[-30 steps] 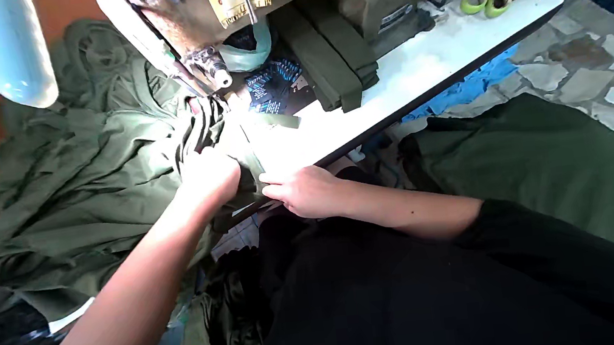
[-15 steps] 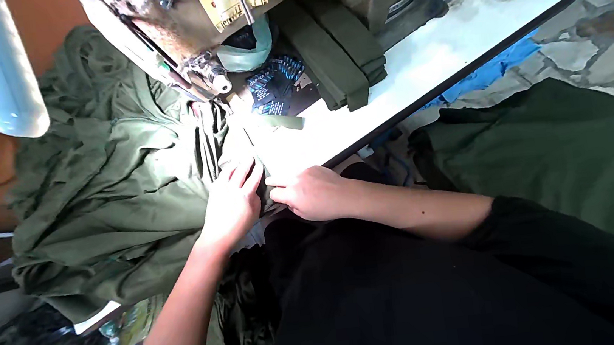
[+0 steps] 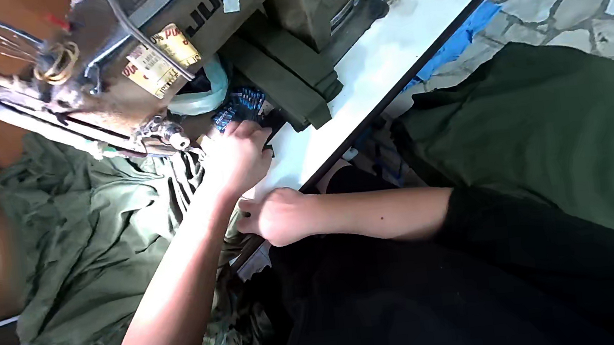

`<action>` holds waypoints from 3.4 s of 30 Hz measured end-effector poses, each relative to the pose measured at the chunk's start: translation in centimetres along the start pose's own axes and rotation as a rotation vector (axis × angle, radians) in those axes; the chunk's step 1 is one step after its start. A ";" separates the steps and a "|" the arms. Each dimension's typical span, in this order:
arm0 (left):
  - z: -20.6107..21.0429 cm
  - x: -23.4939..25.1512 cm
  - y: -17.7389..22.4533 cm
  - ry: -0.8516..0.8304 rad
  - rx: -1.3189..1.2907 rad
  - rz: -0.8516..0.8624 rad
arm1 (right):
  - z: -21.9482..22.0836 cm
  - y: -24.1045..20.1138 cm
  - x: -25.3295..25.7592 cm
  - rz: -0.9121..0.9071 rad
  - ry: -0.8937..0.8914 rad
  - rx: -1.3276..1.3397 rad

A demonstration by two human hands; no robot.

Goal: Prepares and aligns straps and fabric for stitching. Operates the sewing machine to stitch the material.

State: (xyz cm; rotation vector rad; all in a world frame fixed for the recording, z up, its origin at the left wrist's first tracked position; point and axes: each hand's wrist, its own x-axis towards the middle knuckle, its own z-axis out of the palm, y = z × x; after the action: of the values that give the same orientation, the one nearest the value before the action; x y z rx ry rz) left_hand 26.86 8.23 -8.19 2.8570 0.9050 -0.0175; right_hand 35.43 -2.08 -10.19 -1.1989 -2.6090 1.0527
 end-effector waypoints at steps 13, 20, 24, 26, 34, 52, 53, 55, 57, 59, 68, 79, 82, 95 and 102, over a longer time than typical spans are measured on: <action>2.6 -13.6 1.0 0.395 -0.166 -0.145 | 0.8 0.7 -1.7 -0.025 0.050 -0.048; 4.6 -14.0 1.5 0.493 -0.259 -0.203 | 1.5 0.7 -2.2 -0.009 0.090 -0.108; 5.8 -13.8 1.2 0.513 -0.258 -0.152 | 1.8 0.8 -2.2 -0.013 0.119 -0.121; 5.2 -13.7 1.3 0.520 -0.260 -0.158 | 2.2 1.0 -2.2 -0.034 0.164 -0.123; 5.4 -14.3 0.9 0.418 -0.335 -0.144 | 3.2 1.3 -2.3 -0.087 0.291 -0.120; 6.0 -13.3 -0.9 0.355 -0.127 -0.195 | 2.8 1.3 -2.2 -0.097 0.223 -0.243; 6.1 -13.4 -0.8 0.371 -0.125 -0.189 | 2.8 1.4 -2.2 -0.105 0.232 -0.251; 6.3 -13.5 -0.6 0.391 -0.119 -0.176 | 2.9 1.5 -2.1 -0.116 0.239 -0.258; 6.5 -13.5 -0.5 0.418 -0.115 -0.167 | 2.6 1.4 -2.0 -0.103 0.211 -0.251; 6.7 -13.5 -0.3 0.440 -0.131 -0.187 | 2.4 1.2 -1.8 -0.082 0.187 -0.240; 7.3 -12.9 -0.5 0.453 -0.147 -0.190 | 1.1 0.5 -2.0 -0.002 0.086 -0.265; 6.7 -12.7 -0.4 0.419 -0.169 -0.207 | 0.2 0.8 -1.2 -0.013 0.163 -0.098; 6.4 -12.1 -0.2 0.445 -0.112 -0.192 | -0.9 0.7 -1.4 -0.060 0.229 -0.008; 6.2 -11.5 -0.6 0.479 -0.244 -0.285 | -2.6 7.0 1.5 -0.030 0.380 -0.354; 4.4 -10.8 -1.0 0.454 -0.359 -0.441 | -1.8 7.4 3.0 -0.174 0.441 -0.278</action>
State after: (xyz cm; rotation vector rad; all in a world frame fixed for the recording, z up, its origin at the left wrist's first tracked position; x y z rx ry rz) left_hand 17.54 2.24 -12.12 2.3123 1.4342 0.6918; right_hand 38.67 4.38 -13.98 -1.0732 -2.4921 0.3490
